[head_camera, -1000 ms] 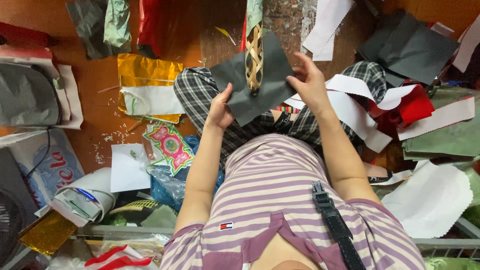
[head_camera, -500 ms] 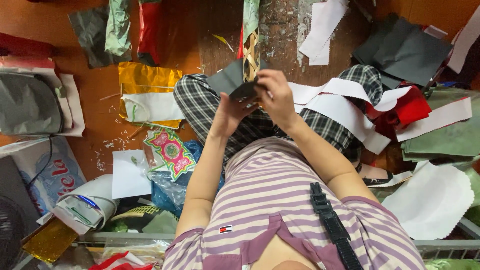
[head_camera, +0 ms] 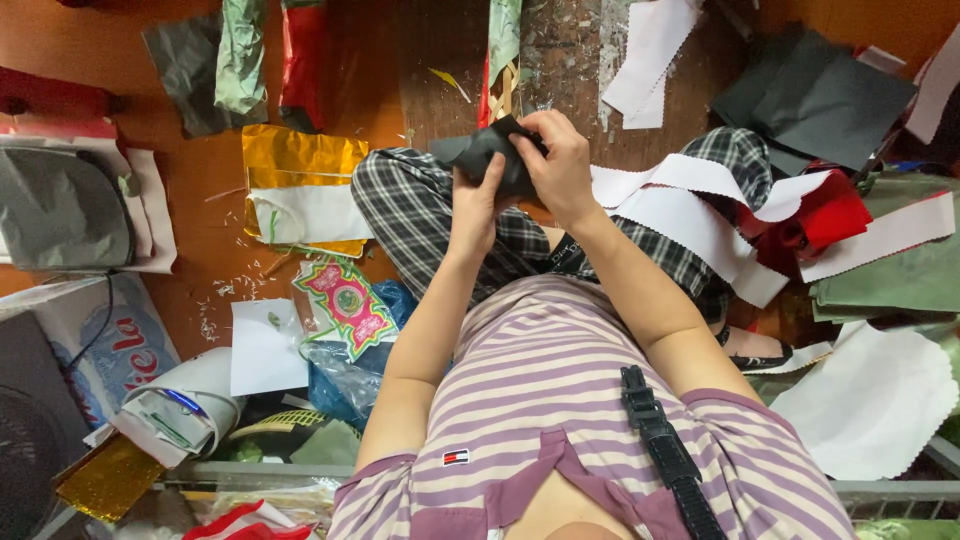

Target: Applying colored paper to the legs of a paper-mache giraffe using glue.

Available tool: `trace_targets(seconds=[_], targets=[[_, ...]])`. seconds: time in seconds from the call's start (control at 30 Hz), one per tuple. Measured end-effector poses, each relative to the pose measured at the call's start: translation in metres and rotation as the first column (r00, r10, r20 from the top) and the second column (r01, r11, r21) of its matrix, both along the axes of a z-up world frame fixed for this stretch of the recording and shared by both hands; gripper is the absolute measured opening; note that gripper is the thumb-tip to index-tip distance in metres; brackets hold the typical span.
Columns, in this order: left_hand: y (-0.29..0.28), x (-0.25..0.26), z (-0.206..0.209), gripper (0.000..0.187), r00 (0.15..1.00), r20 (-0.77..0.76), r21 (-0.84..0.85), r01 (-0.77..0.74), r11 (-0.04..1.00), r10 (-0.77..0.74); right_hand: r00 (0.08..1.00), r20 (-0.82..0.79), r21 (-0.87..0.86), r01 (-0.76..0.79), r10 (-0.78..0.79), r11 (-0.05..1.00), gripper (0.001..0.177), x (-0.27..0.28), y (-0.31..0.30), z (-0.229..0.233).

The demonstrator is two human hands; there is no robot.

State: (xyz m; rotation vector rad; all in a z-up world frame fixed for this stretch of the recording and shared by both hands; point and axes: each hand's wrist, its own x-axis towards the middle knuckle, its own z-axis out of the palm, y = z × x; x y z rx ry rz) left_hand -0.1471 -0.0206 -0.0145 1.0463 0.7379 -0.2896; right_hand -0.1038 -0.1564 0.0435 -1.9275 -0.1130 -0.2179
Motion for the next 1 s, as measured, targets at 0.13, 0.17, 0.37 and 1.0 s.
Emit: trace_targets(seconds=[0.13, 0.17, 0.37, 1.0], targets=[[-0.002, 0.016, -0.006, 0.064, 0.997, 0.015, 0.002, -0.079, 0.997, 0.079, 0.999, -0.036, 0.028, 0.010, -0.009, 1.000, 0.009, 0.004, 0.004, -0.002], [-0.003, 0.020, -0.002, 0.069, 0.995, 0.051, 0.019, -0.084, 0.996, 0.083, 0.999, -0.052, 0.039, 0.014, -0.012, 0.999, 0.013, 0.005, 0.005, 0.000], [0.001, 0.037, 0.014, 0.082, 0.982, 0.136, 0.046, 0.125, 0.991, -0.130, 0.986, -0.158, 0.046, -0.041, 0.048, 0.998, 0.032, 0.013, 0.003, 0.014], [0.007, 0.066, 0.021, 0.102, 0.890, 0.200, 0.049, 0.408, 0.912, -0.409, 0.950, -0.312, 0.153, 0.069, -0.018, 0.986, 0.022, 0.026, -0.042, -0.015]])
